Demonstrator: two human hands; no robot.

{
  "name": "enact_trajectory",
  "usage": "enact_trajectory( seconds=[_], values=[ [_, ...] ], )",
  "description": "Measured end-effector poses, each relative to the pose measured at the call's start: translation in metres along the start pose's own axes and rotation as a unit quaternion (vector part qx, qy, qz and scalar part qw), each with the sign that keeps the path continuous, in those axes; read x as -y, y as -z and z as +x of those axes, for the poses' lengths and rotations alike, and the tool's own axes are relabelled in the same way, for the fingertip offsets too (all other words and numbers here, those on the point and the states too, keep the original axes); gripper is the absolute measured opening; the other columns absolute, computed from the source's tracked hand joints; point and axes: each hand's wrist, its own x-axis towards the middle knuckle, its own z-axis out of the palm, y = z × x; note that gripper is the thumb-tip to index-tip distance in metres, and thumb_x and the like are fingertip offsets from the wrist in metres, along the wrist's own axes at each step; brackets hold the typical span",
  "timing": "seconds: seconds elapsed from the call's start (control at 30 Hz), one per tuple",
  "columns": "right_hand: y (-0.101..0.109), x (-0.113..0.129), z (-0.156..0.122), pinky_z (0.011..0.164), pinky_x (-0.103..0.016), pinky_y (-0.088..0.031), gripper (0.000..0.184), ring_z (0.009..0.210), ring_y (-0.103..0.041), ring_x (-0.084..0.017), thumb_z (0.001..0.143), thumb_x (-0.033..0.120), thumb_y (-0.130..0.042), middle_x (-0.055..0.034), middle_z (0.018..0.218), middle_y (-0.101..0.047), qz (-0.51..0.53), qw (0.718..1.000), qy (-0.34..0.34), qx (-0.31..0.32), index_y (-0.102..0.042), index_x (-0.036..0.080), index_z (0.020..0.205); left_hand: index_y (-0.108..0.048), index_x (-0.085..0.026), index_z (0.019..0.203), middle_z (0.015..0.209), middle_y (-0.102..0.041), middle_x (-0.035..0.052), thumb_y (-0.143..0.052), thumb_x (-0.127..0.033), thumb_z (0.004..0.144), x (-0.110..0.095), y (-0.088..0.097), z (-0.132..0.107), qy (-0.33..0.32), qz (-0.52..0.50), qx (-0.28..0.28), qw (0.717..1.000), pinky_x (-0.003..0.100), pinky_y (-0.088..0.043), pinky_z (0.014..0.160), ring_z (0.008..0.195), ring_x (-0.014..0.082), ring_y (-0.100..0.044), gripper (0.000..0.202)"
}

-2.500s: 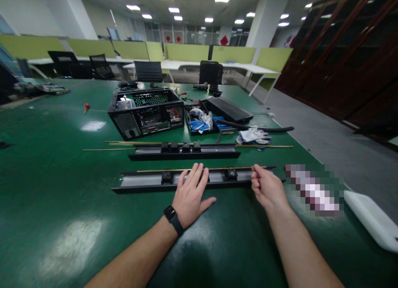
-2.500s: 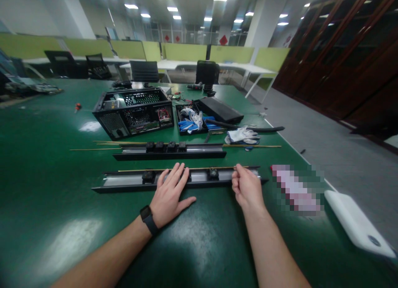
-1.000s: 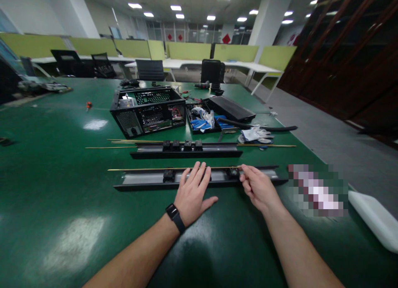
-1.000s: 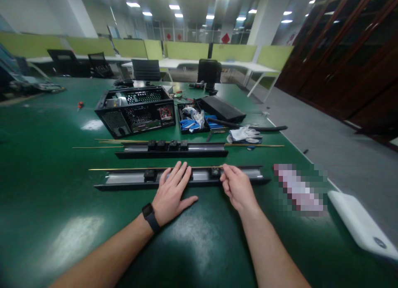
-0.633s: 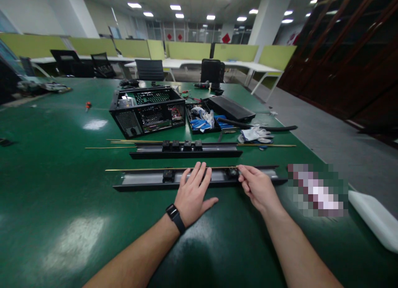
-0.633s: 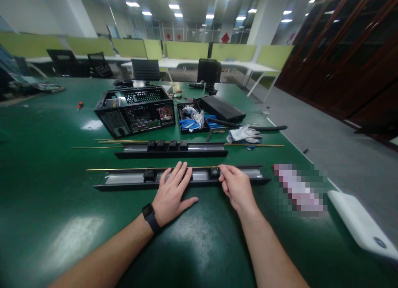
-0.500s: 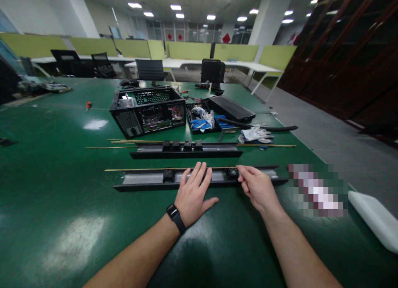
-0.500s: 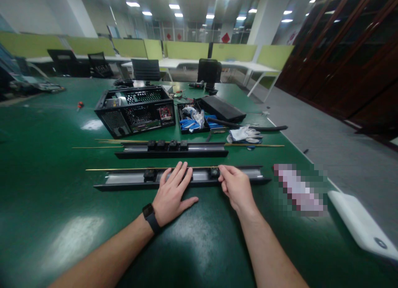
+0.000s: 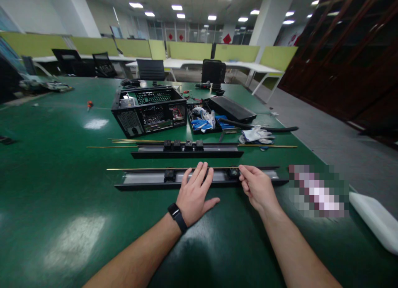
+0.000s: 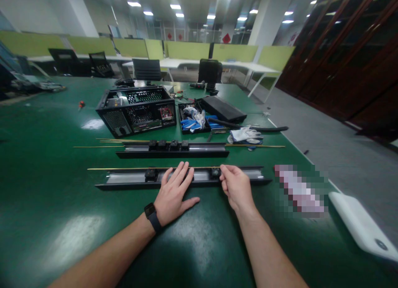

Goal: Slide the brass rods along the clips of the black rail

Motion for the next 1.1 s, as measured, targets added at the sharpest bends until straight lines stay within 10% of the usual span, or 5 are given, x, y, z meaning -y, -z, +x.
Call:
enact_trajectory(
  seconds=[1.1],
  values=[
    [0.002,0.015,0.007,0.026,-0.014,-0.016,0.035,0.029,-0.036,-0.004,0.070,0.046,-0.081,0.0019,0.053,-0.057,-0.097,0.994,-0.019,0.045,-0.063,0.016,0.075,-0.032,-0.019,0.154,0.163,-0.025,0.0155,-0.064,-0.055,0.087,-0.002,0.003,0.000,0.010,0.005,0.000,1.000,0.056,-0.021,0.118,0.151,0.0315,-0.020,0.082]
  ],
)
